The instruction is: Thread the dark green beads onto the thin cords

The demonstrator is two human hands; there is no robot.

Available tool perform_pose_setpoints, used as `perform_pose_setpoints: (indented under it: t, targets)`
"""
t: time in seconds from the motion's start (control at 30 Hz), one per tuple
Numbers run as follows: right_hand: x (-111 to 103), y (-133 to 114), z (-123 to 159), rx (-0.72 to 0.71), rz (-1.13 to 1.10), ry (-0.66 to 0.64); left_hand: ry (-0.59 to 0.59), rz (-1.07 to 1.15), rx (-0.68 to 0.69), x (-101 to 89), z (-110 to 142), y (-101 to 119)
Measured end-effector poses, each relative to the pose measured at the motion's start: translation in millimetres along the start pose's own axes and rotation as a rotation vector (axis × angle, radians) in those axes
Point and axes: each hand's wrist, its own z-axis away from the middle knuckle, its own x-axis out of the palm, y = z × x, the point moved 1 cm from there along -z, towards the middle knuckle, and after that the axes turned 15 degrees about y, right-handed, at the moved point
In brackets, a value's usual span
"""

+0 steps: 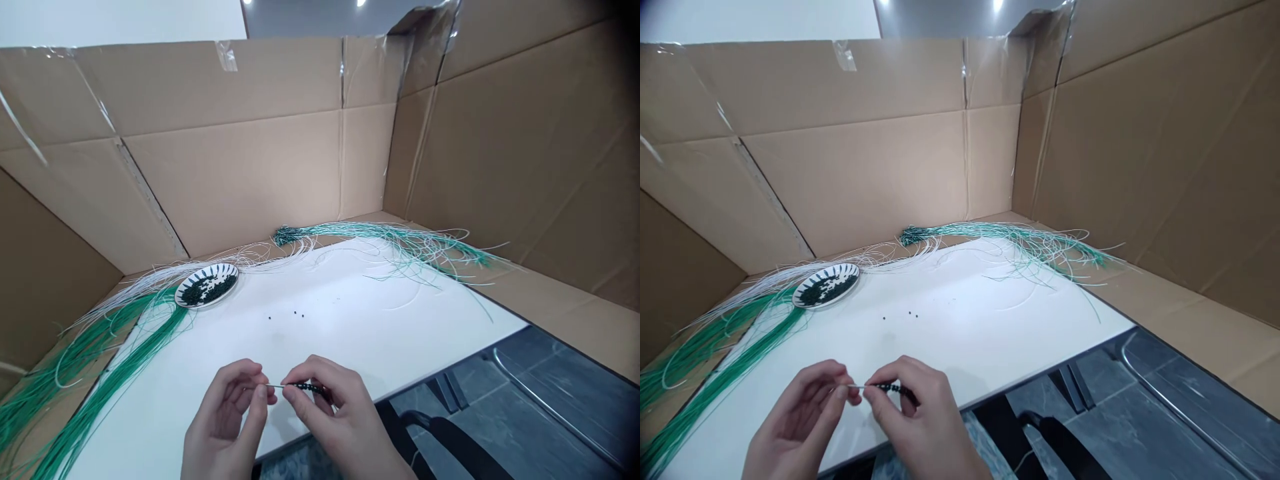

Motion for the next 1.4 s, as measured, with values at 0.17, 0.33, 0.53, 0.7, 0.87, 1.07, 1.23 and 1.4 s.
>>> perform_pose_setpoints:
  t: [0.17, 0.33, 0.53, 0.7, 0.87, 1.07, 1.23, 1.4]
  targets:
    - [-14, 21, -14, 0.138, -0.172, 0.199, -0.355, -0.517, 0.302, 17.6, -50, -29]
    - [-36, 41, -31, 0.217, -0.229, 0.258, -0.341, -0.897, 0.439, 42.7, -114, -58]
    - [-44, 53, -35, 0.210, -0.234, 0.256, -0.429, -1.016, 0.524, 64.4, -125, -62]
    - [-45, 56, -33, 0.190, -0.225, 0.236, -0.538, -0.946, 0.544, 83.8, -119, -64]
    - [-45, 56, -34, 0.188, -0.216, 0.217, -0.593, -0.938, 0.527, 97.6, -117, -65]
    - [-48, 60, -35, 0.179, -0.181, 0.170, -0.643, -0.955, 0.581, 104.3, -117, -68]
    - [-51, 62, -35, 0.168, -0.151, 0.146, -0.622, -0.978, 0.604, 104.6, -118, -75]
    - [-51, 64, -35, 0.162, -0.146, 0.135, -0.621, -1.010, 0.613, 105.5, -116, -74]
